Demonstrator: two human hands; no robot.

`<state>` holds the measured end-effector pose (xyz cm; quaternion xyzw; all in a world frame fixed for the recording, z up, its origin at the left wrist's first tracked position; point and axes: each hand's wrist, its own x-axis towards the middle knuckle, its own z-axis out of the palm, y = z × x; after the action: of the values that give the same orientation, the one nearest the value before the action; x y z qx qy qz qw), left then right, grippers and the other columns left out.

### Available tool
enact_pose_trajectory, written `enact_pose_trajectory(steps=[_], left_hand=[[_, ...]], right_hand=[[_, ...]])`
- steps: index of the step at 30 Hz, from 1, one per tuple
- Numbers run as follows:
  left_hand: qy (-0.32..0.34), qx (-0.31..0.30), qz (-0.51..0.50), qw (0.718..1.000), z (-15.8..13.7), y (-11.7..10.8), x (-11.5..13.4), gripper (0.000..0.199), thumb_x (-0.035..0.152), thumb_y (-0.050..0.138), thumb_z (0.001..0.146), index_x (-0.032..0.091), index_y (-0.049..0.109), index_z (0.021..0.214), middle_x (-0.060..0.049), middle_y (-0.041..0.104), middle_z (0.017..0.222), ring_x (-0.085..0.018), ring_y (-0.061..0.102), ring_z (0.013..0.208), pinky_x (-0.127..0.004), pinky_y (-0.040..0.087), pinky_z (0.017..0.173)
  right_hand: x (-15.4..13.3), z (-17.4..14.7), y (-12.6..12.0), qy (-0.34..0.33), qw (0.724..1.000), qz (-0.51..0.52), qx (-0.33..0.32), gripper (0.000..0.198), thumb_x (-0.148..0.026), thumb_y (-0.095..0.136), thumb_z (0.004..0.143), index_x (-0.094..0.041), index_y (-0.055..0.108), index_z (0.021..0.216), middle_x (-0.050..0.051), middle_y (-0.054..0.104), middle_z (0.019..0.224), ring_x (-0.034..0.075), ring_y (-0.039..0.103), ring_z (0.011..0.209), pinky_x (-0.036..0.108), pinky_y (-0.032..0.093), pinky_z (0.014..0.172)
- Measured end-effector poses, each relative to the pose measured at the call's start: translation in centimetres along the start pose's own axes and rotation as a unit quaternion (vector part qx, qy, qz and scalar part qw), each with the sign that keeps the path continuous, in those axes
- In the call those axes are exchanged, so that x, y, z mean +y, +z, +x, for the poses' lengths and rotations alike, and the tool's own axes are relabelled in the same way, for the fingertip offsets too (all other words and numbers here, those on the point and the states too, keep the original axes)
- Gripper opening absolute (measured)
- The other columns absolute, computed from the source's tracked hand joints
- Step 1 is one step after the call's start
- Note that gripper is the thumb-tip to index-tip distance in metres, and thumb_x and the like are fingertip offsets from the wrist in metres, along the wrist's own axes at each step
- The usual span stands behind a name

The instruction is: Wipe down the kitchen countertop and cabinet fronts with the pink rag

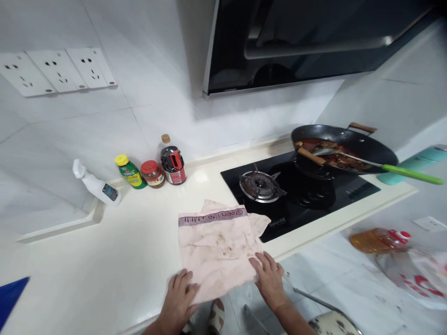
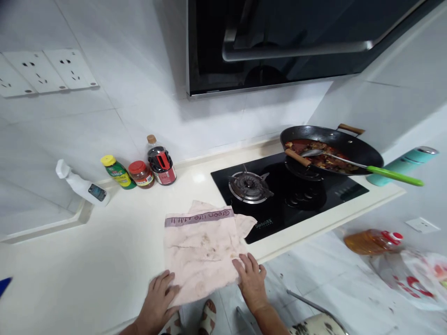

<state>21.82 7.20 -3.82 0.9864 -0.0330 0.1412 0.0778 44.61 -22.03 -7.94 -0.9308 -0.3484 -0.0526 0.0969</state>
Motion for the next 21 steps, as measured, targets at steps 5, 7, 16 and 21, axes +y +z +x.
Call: enact_pose_trajectory(steps=[5, 7, 16, 21], left_hand=[[-0.031, 0.007, -0.159, 0.987, 0.7, -3.0, 1.7, 0.034, 0.038, 0.042, 0.102, 0.021, 0.07, 0.094, -0.011, 0.07, 0.102, -0.025, 0.063, 0.097, -0.039, 0.051, 0.084], [-0.033, 0.021, -0.219, 0.975, 1.1, -4.8, 1.5, 0.033, 0.036, 0.04, 0.103, 0.021, 0.069, 0.096, -0.008, 0.07, 0.095, -0.022, 0.064, 0.089, -0.034, 0.053, 0.079], [-0.019, 0.137, -0.229, 0.963, 9.8, -20.3, -4.8, 0.032, 0.041, 0.045, 0.103, 0.023, 0.07, 0.113, -0.007, 0.072, 0.101, -0.02, 0.069, 0.094, -0.029, 0.055, 0.082], [-0.092, 0.167, -0.178, 0.965, 14.7, -27.3, -6.7, 0.032, 0.043, 0.049, 0.099, 0.022, 0.074, 0.097, -0.003, 0.064, 0.086, -0.017, 0.062, 0.083, -0.027, 0.05, 0.076]], right_hand=[[2.3, -2.3, -3.4, -0.118, 0.982, 0.142, -0.04, 0.059, -0.011, 0.043, 0.084, -0.027, 0.063, 0.137, 0.011, 0.064, 0.134, 0.027, 0.059, 0.121, 0.043, 0.048, 0.1], [3.4, -3.1, -6.0, -0.14, 0.973, 0.184, -0.027, 0.055, -0.017, 0.042, 0.089, -0.028, 0.06, 0.14, 0.01, 0.065, 0.132, 0.026, 0.062, 0.118, 0.04, 0.051, 0.098], [1.1, 5.9, -22.6, -0.064, 0.975, 0.183, 0.109, 0.028, -0.036, 0.049, 0.094, -0.026, 0.073, 0.103, 0.007, 0.073, 0.091, 0.022, 0.07, 0.079, 0.032, 0.055, 0.068], [-1.3, 12.5, -30.2, -0.116, 0.967, 0.16, 0.163, 0.025, -0.039, 0.051, 0.093, -0.025, 0.071, 0.098, 0.004, 0.074, 0.092, 0.021, 0.071, 0.083, 0.03, 0.054, 0.071]])
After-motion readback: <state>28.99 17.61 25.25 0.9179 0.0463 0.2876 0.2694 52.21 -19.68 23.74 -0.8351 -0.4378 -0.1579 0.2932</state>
